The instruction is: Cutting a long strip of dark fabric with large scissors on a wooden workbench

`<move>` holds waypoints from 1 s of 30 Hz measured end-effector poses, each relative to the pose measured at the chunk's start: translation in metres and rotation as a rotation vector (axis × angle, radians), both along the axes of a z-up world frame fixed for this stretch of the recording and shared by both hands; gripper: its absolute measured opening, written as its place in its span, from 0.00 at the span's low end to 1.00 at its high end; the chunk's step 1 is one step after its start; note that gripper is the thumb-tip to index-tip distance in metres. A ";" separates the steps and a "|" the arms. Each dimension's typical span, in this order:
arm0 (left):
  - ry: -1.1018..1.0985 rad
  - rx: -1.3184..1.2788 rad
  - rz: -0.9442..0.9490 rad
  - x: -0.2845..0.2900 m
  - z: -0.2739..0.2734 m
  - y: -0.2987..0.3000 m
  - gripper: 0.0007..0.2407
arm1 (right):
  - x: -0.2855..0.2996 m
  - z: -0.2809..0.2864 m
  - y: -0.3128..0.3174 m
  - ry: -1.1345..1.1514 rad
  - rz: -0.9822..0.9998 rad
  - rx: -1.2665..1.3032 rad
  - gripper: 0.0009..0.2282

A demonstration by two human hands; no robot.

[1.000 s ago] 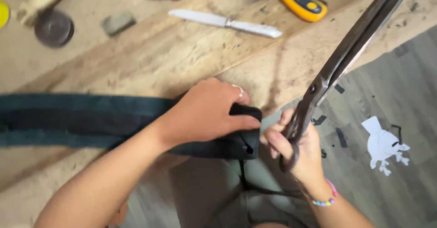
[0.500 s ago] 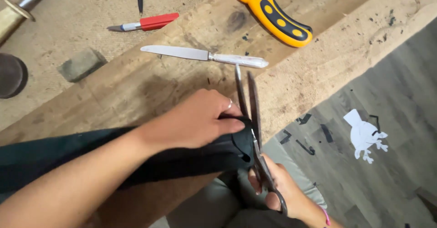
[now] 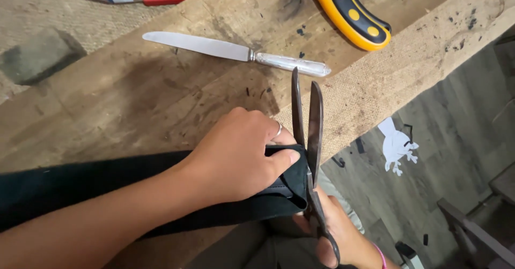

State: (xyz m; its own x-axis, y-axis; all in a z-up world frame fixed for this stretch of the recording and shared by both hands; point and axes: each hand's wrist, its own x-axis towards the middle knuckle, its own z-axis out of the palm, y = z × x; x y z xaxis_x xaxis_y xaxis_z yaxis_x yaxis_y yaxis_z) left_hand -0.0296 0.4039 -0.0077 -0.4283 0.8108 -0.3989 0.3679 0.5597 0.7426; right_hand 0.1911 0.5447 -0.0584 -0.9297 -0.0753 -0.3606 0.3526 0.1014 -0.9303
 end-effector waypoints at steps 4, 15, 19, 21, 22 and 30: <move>-0.006 -0.011 -0.004 0.000 0.003 0.001 0.21 | 0.005 -0.007 0.005 0.008 0.027 0.114 0.59; -0.024 -0.087 0.023 0.000 0.007 0.004 0.20 | 0.006 -0.011 0.022 0.067 0.068 0.191 0.52; 0.010 -0.049 0.007 0.001 0.002 0.004 0.18 | 0.002 -0.002 0.023 0.045 0.034 0.101 0.42; -0.008 -0.031 0.013 0.001 0.003 0.002 0.20 | 0.004 -0.007 0.027 0.074 0.023 0.126 0.39; -0.027 -0.013 0.022 0.001 0.003 0.001 0.23 | 0.005 -0.009 0.029 0.103 0.014 0.152 0.36; 0.100 -0.305 -0.319 -0.004 0.048 -0.026 0.19 | 0.036 -0.020 0.031 0.139 -0.372 -0.360 0.42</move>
